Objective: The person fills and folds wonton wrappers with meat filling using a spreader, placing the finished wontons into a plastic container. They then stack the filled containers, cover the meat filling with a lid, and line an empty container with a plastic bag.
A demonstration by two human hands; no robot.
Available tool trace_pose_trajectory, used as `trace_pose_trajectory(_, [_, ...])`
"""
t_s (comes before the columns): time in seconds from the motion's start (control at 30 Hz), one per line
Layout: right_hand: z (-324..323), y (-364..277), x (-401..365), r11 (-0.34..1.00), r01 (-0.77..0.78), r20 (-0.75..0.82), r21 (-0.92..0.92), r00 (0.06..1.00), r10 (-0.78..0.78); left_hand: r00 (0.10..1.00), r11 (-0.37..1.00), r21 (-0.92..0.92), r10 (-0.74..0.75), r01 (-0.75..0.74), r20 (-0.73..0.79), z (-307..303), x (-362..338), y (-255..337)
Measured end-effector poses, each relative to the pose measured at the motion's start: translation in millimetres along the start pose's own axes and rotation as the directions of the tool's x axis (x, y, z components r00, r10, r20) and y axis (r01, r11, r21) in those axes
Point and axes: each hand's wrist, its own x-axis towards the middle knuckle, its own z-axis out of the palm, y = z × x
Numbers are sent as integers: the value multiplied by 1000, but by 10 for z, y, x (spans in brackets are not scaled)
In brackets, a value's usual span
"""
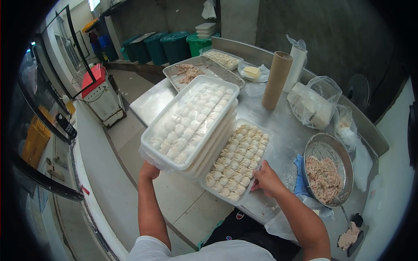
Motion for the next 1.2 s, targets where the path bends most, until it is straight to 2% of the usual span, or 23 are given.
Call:
trace_pose_trajectory(0.13, [-2,40,87,999,3,44,-49,999,-1,1000,1000,8,23,-23,-5,-150,-223,-111])
trace_pose_trajectory(0.23, [19,4,142,999,7,50,-37,999,-5,1000,994,108,2,-1,-6,-164,-311,-118])
trace_pose_trajectory(0.3, [-11,0,214,999,11,70,-34,997,-9,987,994,-69,-89,81,-134,-44,-419,-57])
trace_pose_trajectory(0.33, [-6,3,254,999,18,86,-35,996,-15,986,995,-64,-91,82,-142,-60,-449,-98])
trace_pose_trajectory(0.37, [-10,9,303,999,18,94,-34,995,-14,981,943,333,76,-13,-177,-88,-450,-178])
trace_pose_trajectory(0.4, [-19,7,336,999,26,84,-28,996,-24,961,732,676,238,-81,-143,-88,-469,-217])
trace_pose_trajectory(0.43, [-34,12,353,999,32,74,-23,997,-30,960,733,676,234,-73,-150,-89,-502,-250])
trace_pose_trajectory(0.5, [-69,13,365,998,64,81,-20,995,-62,963,772,610,265,-180,-51,-71,-514,-281])
trace_pose_trajectory(0.53, [-115,10,375,998,66,74,-23,995,-64,964,771,613,261,-175,-53,36,-537,-228])
trace_pose_trajectory(0.6, [-169,-32,403,997,71,70,-26,995,-69,969,976,216,54,-1,-241,275,-582,-95])
trace_pose_trajectory(0.63, [-208,-51,418,997,80,45,-18,996,-80,968,976,218,54,0,-244,410,-604,3])
trace_pose_trajectory(0.7, [-304,-98,463,995,104,0,-6,995,-104,929,976,-83,-217,202,-300,706,-631,208])
trace_pose_trajectory(0.73, [-350,-109,476,993,112,-35,-21,993,-113,918,958,-195,-261,209,-298,834,-648,264])
trace_pose_trajectory(0.77, [-428,-91,494,994,111,-31,-25,993,-112,916,958,-199,-262,208,-303,878,-668,225])
trace_pose_trajectory(0.83, [-557,-82,522,974,204,-96,-99,972,-213,950,969,-90,-243,229,-199,963,-721,183])
trace_pose_trajectory(0.87, [-620,-90,504,961,207,-132,-184,963,-233,950,970,-93,-238,223,-204,1017,-747,184])
trace_pose_trajectory(0.93, [-720,-117,501,952,178,-165,-248,961,-223,913,933,-188,-344,306,-219,1234,-807,341])
trace_pose_trajectory(0.97, [-753,-119,493,943,138,-209,-303,956,-207,914,934,-188,-341,303,-220,1253,-835,298])
trace_pose_trajectory(1.07, [-784,-182,421,952,141,-281,-272,935,-218,930,927,-260,-320,269,-180,1329,-999,135])
trace_pose_trajectory(1.13, [-825,-201,457,945,114,-293,-306,933,-207,917,847,-495,-336,194,-216,1431,-1111,119])
trace_pose_trajectory(1.17, [-872,-204,474,935,91,-305,-344,930,-203,916,849,-491,-337,195,-219,1473,-1150,103])
trace_pose_trajectory(1.2, [-916,-185,518,940,110,-288,-323,935,-208,904,804,-568,-361,177,-228,1519,-1171,89])
